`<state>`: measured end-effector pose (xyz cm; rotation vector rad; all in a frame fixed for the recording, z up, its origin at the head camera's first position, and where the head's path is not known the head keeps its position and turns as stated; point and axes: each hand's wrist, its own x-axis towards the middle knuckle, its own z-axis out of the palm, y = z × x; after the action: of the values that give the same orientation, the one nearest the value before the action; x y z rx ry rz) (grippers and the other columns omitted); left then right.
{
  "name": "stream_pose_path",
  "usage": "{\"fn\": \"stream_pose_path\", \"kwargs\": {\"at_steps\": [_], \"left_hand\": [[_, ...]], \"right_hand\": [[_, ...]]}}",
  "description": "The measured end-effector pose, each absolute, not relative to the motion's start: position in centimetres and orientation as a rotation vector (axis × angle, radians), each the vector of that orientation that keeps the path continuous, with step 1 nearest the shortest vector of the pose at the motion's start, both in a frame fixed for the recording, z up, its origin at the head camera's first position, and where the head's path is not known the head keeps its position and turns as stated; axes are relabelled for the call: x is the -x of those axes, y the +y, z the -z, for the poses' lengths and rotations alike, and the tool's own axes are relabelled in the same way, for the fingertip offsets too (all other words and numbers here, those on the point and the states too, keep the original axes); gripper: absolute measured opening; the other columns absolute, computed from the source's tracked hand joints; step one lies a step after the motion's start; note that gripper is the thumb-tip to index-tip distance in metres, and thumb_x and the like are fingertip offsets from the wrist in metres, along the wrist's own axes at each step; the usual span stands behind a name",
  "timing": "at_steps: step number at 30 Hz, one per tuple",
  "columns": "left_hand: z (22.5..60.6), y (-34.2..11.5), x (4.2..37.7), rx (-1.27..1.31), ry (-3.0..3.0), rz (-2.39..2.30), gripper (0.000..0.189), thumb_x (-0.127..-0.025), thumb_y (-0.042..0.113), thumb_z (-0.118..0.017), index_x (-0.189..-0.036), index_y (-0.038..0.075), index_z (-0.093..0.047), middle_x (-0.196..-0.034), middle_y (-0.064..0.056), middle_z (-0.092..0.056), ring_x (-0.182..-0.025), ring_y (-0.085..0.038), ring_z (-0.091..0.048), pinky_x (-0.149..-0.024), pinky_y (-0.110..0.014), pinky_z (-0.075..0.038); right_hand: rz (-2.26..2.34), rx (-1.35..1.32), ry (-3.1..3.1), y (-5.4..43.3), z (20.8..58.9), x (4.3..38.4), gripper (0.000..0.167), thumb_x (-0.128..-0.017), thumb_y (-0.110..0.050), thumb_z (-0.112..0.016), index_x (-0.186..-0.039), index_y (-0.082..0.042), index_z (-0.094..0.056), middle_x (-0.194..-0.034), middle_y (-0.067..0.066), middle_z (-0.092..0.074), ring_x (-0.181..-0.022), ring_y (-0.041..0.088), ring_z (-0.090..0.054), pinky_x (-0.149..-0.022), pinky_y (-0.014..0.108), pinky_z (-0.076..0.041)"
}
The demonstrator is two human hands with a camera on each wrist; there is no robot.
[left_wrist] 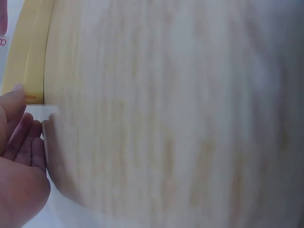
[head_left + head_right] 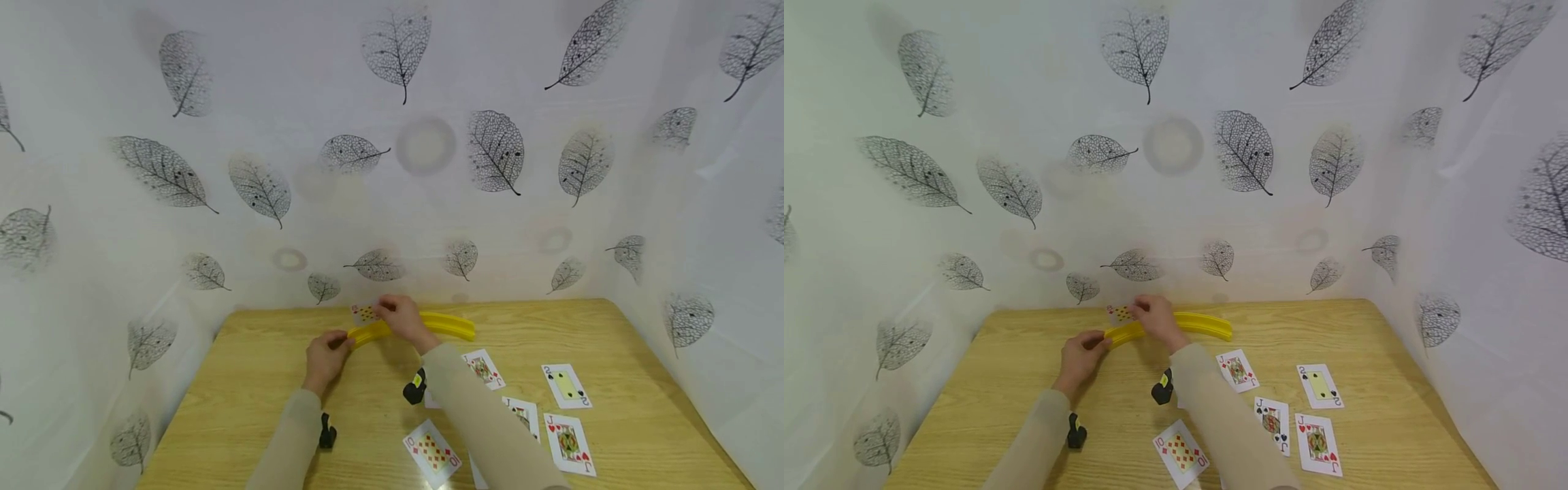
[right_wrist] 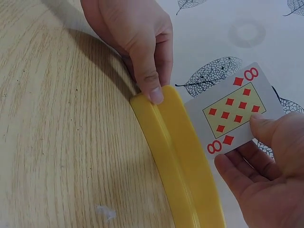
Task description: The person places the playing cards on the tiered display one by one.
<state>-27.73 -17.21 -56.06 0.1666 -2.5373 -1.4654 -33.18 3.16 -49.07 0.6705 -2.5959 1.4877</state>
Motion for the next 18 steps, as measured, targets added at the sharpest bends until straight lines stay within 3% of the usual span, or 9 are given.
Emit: {"fn": "stream_pose_path", "kwargs": {"at_steps": [7, 18], "left_hand": [[56.1, -17.2, 27.7, -0.173, -2.522, 1.474, 0.025, -0.095, 0.015, -0.079, -0.114, -0.001, -0.077, -0.124, -0.022, -0.075, -0.120, -0.041, -0.068, -0.110, -0.057, -0.052], [56.3, -17.4, 27.9, -0.150, -2.529, 1.471, 0.026, -0.096, 0.016, -0.078, -0.115, -0.002, -0.076, -0.124, -0.023, -0.074, -0.122, -0.042, -0.067, -0.111, -0.056, -0.051]], "right_hand": [[-1.457, -0.670, -2.623, 2.7, 49.1, 33.4, 0.016, -0.104, -0.012, -0.065, -0.104, 0.000, -0.076, -0.095, 0.014, -0.076, -0.082, 0.015, -0.060, -0.074, 0.025, -0.054], [-1.467, -0.750, -2.626, 2.0, 49.7, 33.9, 0.019, -0.105, -0.010, -0.064, -0.092, 0.000, -0.072, -0.084, 0.011, -0.070, -0.073, 0.010, -0.050, -0.066, 0.020, -0.045]]}}
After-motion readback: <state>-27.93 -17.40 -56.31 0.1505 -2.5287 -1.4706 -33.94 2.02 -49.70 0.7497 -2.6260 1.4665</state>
